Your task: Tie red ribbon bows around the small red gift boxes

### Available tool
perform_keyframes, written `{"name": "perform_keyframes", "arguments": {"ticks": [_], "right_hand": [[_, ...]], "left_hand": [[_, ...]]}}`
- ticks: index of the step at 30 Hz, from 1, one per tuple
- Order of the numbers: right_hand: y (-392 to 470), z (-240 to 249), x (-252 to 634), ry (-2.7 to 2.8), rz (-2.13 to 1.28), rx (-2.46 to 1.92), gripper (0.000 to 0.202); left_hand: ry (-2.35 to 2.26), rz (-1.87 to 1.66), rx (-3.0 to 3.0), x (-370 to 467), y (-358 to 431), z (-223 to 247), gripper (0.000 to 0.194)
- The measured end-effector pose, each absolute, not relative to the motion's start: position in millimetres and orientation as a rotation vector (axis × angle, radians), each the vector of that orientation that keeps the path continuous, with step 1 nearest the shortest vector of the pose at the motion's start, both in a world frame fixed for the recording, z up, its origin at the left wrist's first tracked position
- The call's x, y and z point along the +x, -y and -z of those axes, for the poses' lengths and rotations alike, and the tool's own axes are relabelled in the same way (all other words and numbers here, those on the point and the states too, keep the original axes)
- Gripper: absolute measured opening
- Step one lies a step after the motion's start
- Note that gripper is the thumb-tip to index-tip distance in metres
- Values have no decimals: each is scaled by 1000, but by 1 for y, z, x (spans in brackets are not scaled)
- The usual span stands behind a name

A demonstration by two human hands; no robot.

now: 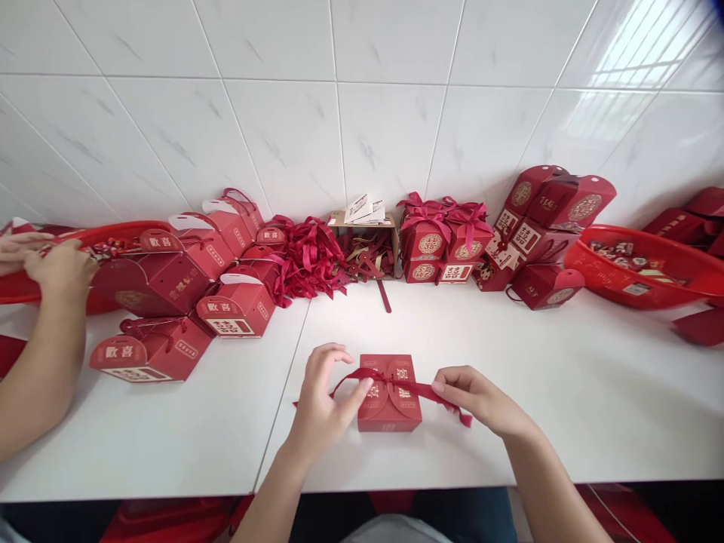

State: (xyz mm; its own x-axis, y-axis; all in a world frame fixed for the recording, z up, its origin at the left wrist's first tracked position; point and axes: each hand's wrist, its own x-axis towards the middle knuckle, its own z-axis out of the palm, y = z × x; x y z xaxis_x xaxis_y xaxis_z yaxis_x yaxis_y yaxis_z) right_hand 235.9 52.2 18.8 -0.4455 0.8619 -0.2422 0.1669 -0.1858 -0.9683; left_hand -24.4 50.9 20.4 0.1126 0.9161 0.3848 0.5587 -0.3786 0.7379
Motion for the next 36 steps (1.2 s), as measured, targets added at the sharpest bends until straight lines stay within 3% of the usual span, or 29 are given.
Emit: {"name": "perform_keyframes", "arguments": {"ticks": [5,9,15,23,26,30,36], "right_hand": [[-47,-34,222,1305,-1748,-884,31],[-44,-43,214,1318,-1710,-858,28],[-45,-31,200,1538,-1342,-1181,25],[-50,-20,167,1643,-1004,-1060,19],[-50,-20,168,1668,-1041,-984,17],[-49,-22,173,1698,-1243,-921,18],[-50,-22,169,1633,-1414,-946,19]], "left_hand": [[-1268,-1053,2321,13,-46,-34,37],[-1412,-1227,2359,20,-51,-33,35],[-1500,-1317,2306,8,-55,-32,36],[-1345,-1064,2150,-6,-44,-44,38],[-1333,-927,1977,-26,-45,-42,38],[-1416,-836,1620,-38,-58,-22,19],[-1378,-820,1429,-35,-67,2,27]]}}
